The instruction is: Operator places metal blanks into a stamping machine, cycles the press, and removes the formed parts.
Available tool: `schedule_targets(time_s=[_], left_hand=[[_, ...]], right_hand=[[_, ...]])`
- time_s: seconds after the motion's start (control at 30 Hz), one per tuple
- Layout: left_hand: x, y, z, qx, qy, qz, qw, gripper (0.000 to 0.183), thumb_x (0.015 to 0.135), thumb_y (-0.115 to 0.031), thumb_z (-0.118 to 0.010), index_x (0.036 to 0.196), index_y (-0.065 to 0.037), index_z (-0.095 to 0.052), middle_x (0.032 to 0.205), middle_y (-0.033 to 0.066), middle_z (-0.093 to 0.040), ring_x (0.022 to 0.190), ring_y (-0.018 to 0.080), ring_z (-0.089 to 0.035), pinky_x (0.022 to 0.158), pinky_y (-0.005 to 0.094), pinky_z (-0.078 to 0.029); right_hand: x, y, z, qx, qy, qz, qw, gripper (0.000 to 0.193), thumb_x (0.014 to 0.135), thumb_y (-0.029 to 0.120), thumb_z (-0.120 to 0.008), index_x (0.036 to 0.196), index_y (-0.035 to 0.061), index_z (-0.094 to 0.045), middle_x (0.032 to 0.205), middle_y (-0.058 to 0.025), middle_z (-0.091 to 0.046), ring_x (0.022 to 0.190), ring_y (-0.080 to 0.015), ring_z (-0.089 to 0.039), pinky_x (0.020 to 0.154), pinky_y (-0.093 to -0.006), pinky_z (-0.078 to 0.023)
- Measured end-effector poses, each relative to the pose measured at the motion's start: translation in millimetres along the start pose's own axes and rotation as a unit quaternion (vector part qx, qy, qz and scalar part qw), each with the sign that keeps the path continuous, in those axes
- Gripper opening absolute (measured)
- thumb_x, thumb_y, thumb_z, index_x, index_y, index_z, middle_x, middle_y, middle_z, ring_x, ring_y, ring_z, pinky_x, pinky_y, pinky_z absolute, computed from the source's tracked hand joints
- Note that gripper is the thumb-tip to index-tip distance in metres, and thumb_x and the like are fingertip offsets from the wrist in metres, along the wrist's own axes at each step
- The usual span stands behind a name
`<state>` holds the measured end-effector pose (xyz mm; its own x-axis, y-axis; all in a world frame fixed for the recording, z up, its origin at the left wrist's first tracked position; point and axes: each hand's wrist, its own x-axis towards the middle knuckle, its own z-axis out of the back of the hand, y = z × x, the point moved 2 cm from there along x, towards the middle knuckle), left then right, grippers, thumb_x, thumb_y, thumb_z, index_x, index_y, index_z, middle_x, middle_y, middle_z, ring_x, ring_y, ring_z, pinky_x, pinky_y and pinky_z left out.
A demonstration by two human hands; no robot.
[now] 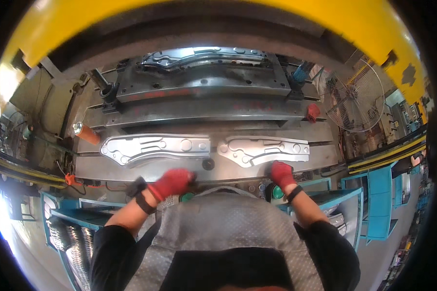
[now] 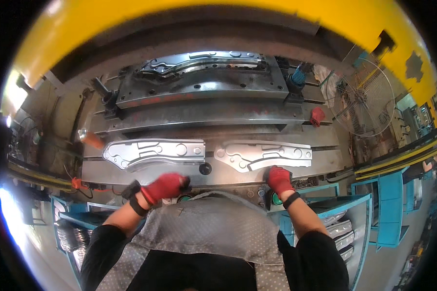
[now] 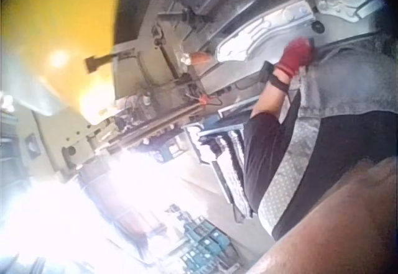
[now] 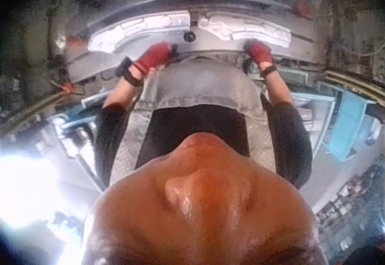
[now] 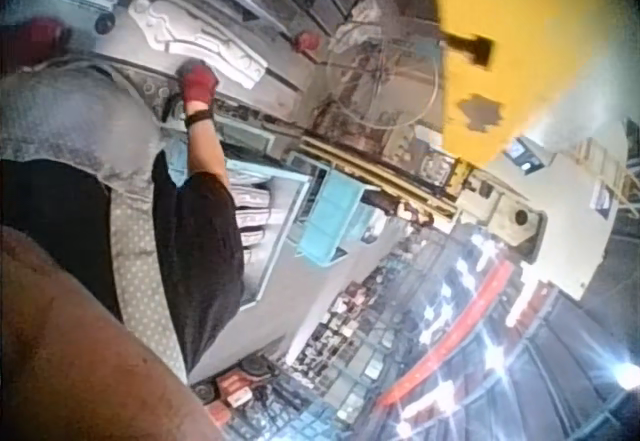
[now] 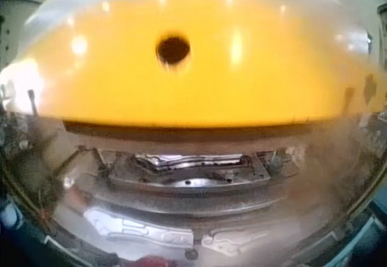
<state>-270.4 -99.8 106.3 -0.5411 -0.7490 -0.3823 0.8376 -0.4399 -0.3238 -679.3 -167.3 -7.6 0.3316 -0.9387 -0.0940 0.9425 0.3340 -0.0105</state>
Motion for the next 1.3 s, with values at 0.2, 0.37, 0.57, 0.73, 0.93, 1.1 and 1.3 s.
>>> schedule_targets(time_s=[0.2, 0.37, 0.57, 0.73, 0.93, 1.1, 1.3], left_hand=[[75.3, 34.5, 185.9, 0.011, -0.515, -0.083, 0.853, 0.043, 0.076, -0.026, -0.071, 0.110, -0.004, -0.057, 0.102, 0.0199, -0.060, 0.092, 0.0382, -0.059, 0.079, 0.0419, -0.048], [170.3, 88.7, 278.9, 0.110, -0.420, -0.001, 0.901, 0.053, 0.078, -0.032, -0.069, 0.119, -0.004, -0.051, 0.110, 0.0205, -0.058, 0.105, 0.0362, -0.055, 0.088, 0.0405, -0.044], [251.3, 135.9, 299.2, 0.110, -0.284, 0.100, 0.947, 0.072, 0.073, -0.047, -0.069, 0.128, -0.006, -0.047, 0.130, 0.0208, -0.046, 0.119, 0.0357, -0.046, 0.099, 0.0412, -0.038], [262.6, 149.0, 299.3, 0.154, -0.309, 0.011, 0.938, 0.061, 0.072, -0.050, -0.069, 0.109, -0.003, -0.056, 0.122, 0.0225, -0.052, 0.112, 0.0353, -0.050, 0.096, 0.0453, -0.039], [192.4, 99.3, 264.6, 0.255, -0.408, -0.060, 0.875, 0.088, 0.063, -0.057, -0.072, 0.121, 0.004, -0.045, 0.120, 0.0282, -0.045, 0.113, 0.0426, -0.044, 0.094, 0.0482, -0.038], [63.1, 62.4, 207.8, 0.203, -0.319, -0.082, 0.922, 0.094, 0.058, -0.045, -0.079, 0.128, 0.003, -0.038, 0.126, 0.0292, -0.037, 0.116, 0.0469, -0.038, 0.097, 0.0524, -0.034], [-11.6, 112.2, 114.8, 0.091, -0.210, 0.032, 0.973, 0.104, 0.047, -0.033, -0.086, 0.133, -0.003, -0.035, 0.132, 0.0273, -0.032, 0.121, 0.0458, -0.033, 0.101, 0.0518, -0.030]], right_hand=[[2.9, 34.3, -9.6, -0.179, 0.065, 0.145, 0.971, 0.012, 0.074, 0.019, -0.056, 0.075, 0.0142, -0.067, 0.073, -0.0103, -0.065, 0.067, -0.0251, -0.064, 0.056, -0.0368, -0.048], [6.9, 27.9, -41.5, -0.209, 0.005, 0.171, 0.963, 0.012, 0.073, 0.017, -0.056, 0.072, 0.0113, -0.066, 0.074, -0.0130, -0.063, 0.072, -0.0258, -0.063, 0.063, -0.0379, -0.046], [6.9, 34.1, -60.0, -0.248, 0.082, 0.096, 0.961, 0.012, 0.075, 0.017, -0.054, 0.075, 0.0123, -0.065, 0.076, -0.0105, -0.063, 0.073, -0.0243, -0.062, 0.062, -0.0378, -0.046], [4.3, 50.6, -14.8, -0.287, 0.099, 0.111, 0.946, 0.016, 0.074, 0.022, -0.056, 0.078, 0.0145, -0.070, 0.078, -0.0089, -0.067, 0.072, -0.0252, -0.065, 0.059, -0.0422, -0.047], [3.7, 57.1, -1.1, -0.322, 0.111, 0.093, 0.935, 0.011, 0.073, 0.020, -0.056, 0.076, 0.0141, -0.065, 0.074, -0.0082, -0.061, 0.071, -0.0229, -0.062, 0.060, -0.0379, -0.045], [0.0, 44.0, -39.8, -0.298, 0.071, 0.080, 0.948, 0.017, 0.077, 0.023, -0.053, 0.081, 0.0138, -0.067, 0.079, -0.0094, -0.065, 0.074, -0.0238, -0.064, 0.063, -0.0408, -0.047], [11.8, 39.9, -28.4, -0.242, 0.113, 0.109, 0.958, 0.008, 0.068, 0.020, -0.062, 0.073, 0.0151, -0.066, 0.073, -0.0081, -0.063, 0.070, -0.0243, -0.063, 0.061, -0.0370, -0.048]])
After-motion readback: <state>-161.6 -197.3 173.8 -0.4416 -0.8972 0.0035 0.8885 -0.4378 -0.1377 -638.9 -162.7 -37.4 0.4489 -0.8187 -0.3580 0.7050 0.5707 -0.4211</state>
